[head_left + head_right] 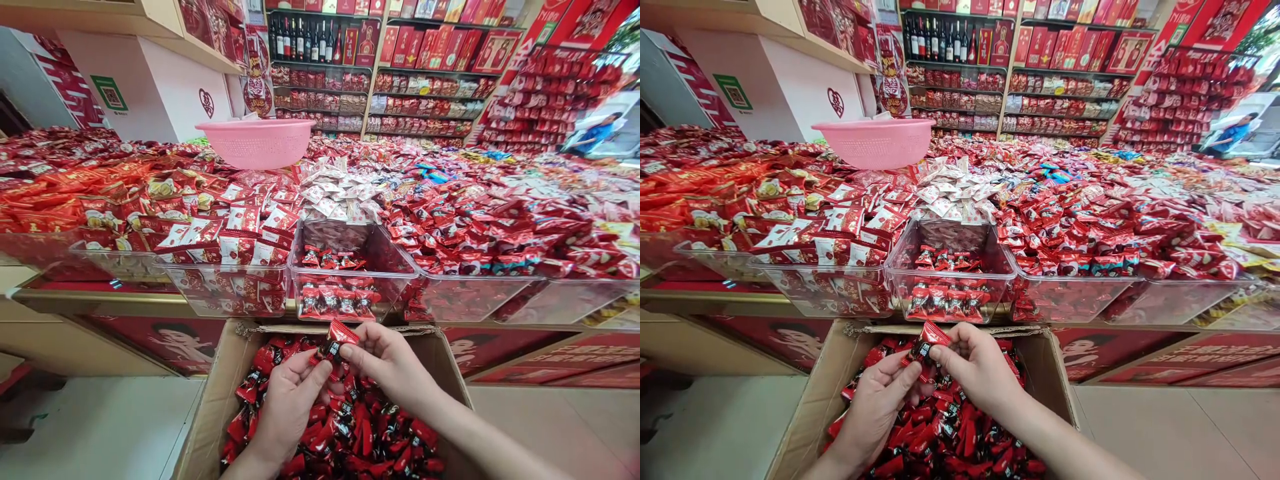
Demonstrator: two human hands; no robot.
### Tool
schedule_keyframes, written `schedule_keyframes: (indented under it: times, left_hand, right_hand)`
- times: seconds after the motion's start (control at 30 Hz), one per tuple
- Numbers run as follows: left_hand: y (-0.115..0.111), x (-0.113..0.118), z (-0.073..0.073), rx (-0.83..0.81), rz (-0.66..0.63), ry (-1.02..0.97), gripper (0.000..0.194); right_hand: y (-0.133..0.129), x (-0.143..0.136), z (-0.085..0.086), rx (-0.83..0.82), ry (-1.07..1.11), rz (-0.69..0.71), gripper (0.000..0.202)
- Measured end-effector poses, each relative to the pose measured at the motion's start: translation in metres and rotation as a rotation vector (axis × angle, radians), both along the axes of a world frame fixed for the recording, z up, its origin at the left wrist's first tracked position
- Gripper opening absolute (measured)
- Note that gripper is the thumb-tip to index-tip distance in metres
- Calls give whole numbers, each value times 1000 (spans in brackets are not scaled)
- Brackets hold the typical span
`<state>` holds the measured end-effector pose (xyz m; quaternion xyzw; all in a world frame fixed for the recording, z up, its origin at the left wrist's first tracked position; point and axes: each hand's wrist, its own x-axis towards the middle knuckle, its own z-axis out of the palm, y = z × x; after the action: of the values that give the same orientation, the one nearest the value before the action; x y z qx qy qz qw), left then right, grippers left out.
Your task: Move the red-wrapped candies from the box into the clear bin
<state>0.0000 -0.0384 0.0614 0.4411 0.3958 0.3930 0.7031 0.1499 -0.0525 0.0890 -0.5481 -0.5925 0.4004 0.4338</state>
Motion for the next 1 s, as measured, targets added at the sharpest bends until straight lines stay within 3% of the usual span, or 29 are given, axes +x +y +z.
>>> schedule_keyframes:
  times: [0.07, 0.13, 0.23, 0.3, 0.4, 0.47, 0.53, 0.6, 0.67, 0.73, 0.87, 1.0]
  left_hand:
    - [0, 1, 0, -19, 34, -11, 22]
    - [0, 1, -1, -35, 72, -24, 20]
    - [-2, 3, 0, -68, 91, -71, 12]
    - [-5, 4, 3, -73, 71, -91, 8]
    - [-10, 4, 14, -60, 41, -113, 7]
    - [-12, 0, 23, -47, 37, -178, 15]
    - [-11, -8, 28, 4, -20, -200, 26]
    - [-6, -17, 27, 80, -152, -53, 28]
    - [1, -25, 18, 139, -282, 225, 21]
    - [7, -31, 3, 213, -342, 472, 18]
    - [11, -37, -31, 294, -410, 696, 20]
    - [9, -42, -50, 427, -411, 833, 23]
  right_hand:
    - [-1, 1, -2, 143, -84, -79, 18]
    - [-5, 1, -3, 410, -330, -111, 21]
    - [-14, 1, -1, 724, -798, 64, 23]
    - [-20, 0, 3, 801, -990, 175, 23]
    - [-24, 0, 19, 841, -1056, 264, 22]
    - [-19, 5, 38, 857, -1041, 306, 22]
    - [-4, 14, 62, 900, -1017, 244, 19]
    - [23, 25, 87, 884, -1022, 65, 14]
    - [60, 35, 104, 755, -1095, -65, 10]
    - [102, 40, 108, 569, -1228, -12, 8]
    - [171, 40, 83, 296, -1443, 214, 15]
    - [195, 39, 50, 225, -1495, 287, 19]
